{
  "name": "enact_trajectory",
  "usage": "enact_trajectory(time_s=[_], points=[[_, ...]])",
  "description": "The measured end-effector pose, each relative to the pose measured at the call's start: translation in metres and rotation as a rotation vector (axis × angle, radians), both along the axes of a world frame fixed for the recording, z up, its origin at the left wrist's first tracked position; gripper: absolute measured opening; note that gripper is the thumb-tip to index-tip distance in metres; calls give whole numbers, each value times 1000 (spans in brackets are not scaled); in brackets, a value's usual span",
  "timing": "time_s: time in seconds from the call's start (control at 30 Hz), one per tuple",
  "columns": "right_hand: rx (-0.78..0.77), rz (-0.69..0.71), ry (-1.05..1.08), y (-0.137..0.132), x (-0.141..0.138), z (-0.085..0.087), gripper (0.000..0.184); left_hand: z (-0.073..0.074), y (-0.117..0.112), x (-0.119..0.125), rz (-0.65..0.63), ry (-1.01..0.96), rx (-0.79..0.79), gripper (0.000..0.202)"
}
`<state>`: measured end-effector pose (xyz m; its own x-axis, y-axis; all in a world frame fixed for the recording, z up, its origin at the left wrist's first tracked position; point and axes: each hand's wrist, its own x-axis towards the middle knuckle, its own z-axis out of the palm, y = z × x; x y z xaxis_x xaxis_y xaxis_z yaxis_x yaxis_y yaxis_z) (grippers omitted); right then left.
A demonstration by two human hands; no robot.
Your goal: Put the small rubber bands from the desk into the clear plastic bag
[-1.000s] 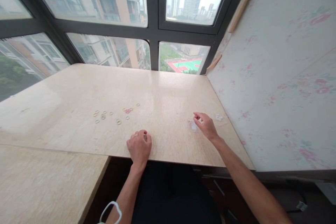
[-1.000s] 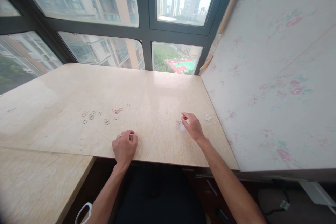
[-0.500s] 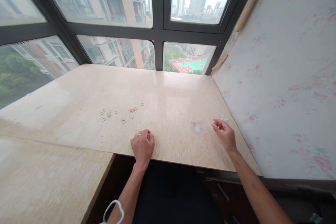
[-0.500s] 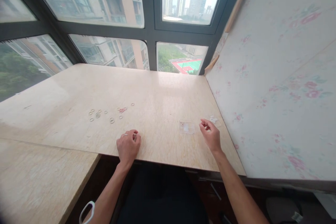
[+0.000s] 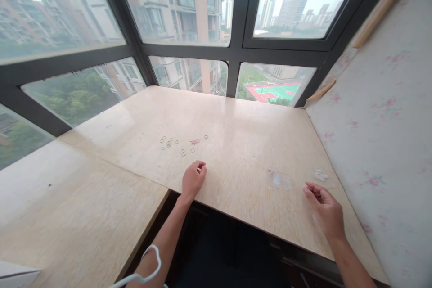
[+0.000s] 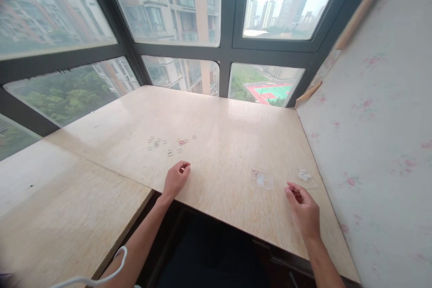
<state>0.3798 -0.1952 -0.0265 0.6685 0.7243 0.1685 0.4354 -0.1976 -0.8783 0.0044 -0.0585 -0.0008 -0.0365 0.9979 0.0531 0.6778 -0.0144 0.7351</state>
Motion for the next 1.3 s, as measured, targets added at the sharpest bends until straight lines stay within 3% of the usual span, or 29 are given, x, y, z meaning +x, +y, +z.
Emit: enact_trajectory(time_s=[0.1,0.2,0.43,0.67,0.8,1.3], points=[[-25,13,-41,-1,3,-4,48,2,20,-20,116,-98,84,16],[-40,19,-35,-1,4,-5,51,2,37,-45,219,-2,129,18],[-76,8,-29,-1,5,-5,54,-8,51,-86,237,182,110,28],[-93,10,-35,-1,4,-3,55,-8,54,-88,98,289,113,30],[-81,13,-51,-1,4,-2,54,-7,58,-87,86,302,83,21],[-108,4,-34,-1,1,1,56,-19,46,-91,62,316,223,23]])
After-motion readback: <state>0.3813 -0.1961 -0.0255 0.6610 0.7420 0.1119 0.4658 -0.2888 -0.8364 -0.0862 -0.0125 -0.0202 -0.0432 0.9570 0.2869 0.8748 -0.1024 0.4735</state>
